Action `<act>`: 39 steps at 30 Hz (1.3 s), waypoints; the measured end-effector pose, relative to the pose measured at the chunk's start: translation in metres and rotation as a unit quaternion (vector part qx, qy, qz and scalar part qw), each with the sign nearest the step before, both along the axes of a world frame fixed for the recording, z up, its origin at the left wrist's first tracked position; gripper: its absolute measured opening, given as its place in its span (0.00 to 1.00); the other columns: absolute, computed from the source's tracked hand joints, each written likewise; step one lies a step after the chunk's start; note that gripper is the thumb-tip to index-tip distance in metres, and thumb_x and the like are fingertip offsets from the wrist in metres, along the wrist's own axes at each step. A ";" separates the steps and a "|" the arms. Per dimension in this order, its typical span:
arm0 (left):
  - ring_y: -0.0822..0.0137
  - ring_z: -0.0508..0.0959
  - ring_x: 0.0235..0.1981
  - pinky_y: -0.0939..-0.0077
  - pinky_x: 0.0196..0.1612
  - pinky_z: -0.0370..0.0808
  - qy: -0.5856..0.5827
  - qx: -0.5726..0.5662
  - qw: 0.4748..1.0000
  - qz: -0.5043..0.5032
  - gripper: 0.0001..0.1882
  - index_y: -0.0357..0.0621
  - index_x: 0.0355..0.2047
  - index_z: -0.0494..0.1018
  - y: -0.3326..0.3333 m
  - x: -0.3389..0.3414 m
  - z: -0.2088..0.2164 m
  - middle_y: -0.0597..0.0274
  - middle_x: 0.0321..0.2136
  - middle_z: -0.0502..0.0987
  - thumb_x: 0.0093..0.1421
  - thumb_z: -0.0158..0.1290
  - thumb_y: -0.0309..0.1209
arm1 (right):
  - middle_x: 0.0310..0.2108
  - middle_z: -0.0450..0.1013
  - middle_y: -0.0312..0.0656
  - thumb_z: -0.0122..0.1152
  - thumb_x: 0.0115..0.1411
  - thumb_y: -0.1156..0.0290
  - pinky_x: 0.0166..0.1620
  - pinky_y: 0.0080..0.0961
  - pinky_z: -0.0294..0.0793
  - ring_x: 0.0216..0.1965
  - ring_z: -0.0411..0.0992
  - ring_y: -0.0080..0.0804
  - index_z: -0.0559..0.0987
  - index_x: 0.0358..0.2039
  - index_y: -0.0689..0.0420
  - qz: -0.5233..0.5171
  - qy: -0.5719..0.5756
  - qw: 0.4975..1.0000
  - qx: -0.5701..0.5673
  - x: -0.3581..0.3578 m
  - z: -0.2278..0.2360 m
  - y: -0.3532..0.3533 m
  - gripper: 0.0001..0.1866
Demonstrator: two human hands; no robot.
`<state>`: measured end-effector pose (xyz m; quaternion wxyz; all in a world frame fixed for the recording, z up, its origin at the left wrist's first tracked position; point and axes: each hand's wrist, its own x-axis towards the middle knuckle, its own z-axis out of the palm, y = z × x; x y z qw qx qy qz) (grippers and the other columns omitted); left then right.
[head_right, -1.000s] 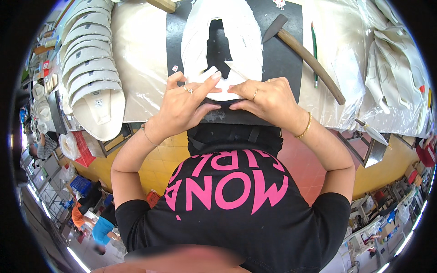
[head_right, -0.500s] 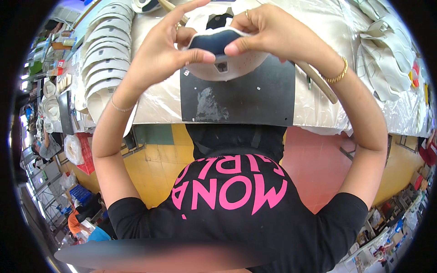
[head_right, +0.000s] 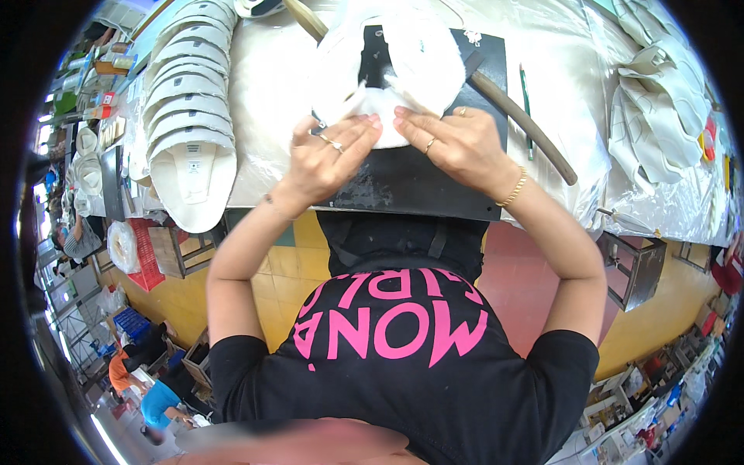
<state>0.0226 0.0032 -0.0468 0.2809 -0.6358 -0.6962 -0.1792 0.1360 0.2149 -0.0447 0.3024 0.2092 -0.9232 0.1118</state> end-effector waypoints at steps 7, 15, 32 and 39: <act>0.78 0.82 0.41 0.72 0.51 0.54 -0.063 -0.045 0.997 0.019 0.12 0.47 0.42 0.80 -0.020 0.021 -0.054 0.69 0.40 0.83 0.57 0.55 0.28 | 0.48 0.80 0.37 0.59 0.52 0.74 0.23 0.17 0.65 0.18 0.68 0.16 0.81 0.46 0.54 -0.021 -0.073 0.997 0.013 0.026 -0.051 -0.008 0.19; 0.80 0.78 0.34 0.63 0.62 0.56 -0.088 -0.106 0.987 0.081 0.19 0.48 0.50 0.78 -0.028 0.049 -0.053 0.74 0.31 0.79 0.57 0.53 0.30 | 0.36 0.79 0.25 0.59 0.50 0.74 0.21 0.17 0.59 0.13 0.57 0.15 0.79 0.55 0.50 -0.065 -0.164 0.984 0.033 0.047 -0.049 -0.021 0.28; 0.77 0.78 0.37 0.60 0.61 0.55 -0.216 -0.173 0.953 0.125 0.21 0.44 0.50 0.78 -0.016 0.051 -0.037 0.70 0.35 0.79 0.55 0.55 0.25 | 0.40 0.82 0.30 0.66 0.53 0.74 0.20 0.18 0.58 0.13 0.62 0.19 0.80 0.50 0.53 -0.098 -0.272 0.956 -0.058 0.040 -0.042 -0.026 0.22; 0.76 0.77 0.40 0.59 0.60 0.55 -0.252 -0.198 0.936 0.147 0.23 0.42 0.53 0.75 -0.011 0.054 -0.028 0.69 0.39 0.79 0.55 0.53 0.22 | 0.40 0.81 0.31 0.65 0.53 0.74 0.19 0.18 0.59 0.13 0.62 0.21 0.79 0.51 0.54 -0.111 -0.282 0.951 -0.059 0.037 -0.039 -0.032 0.22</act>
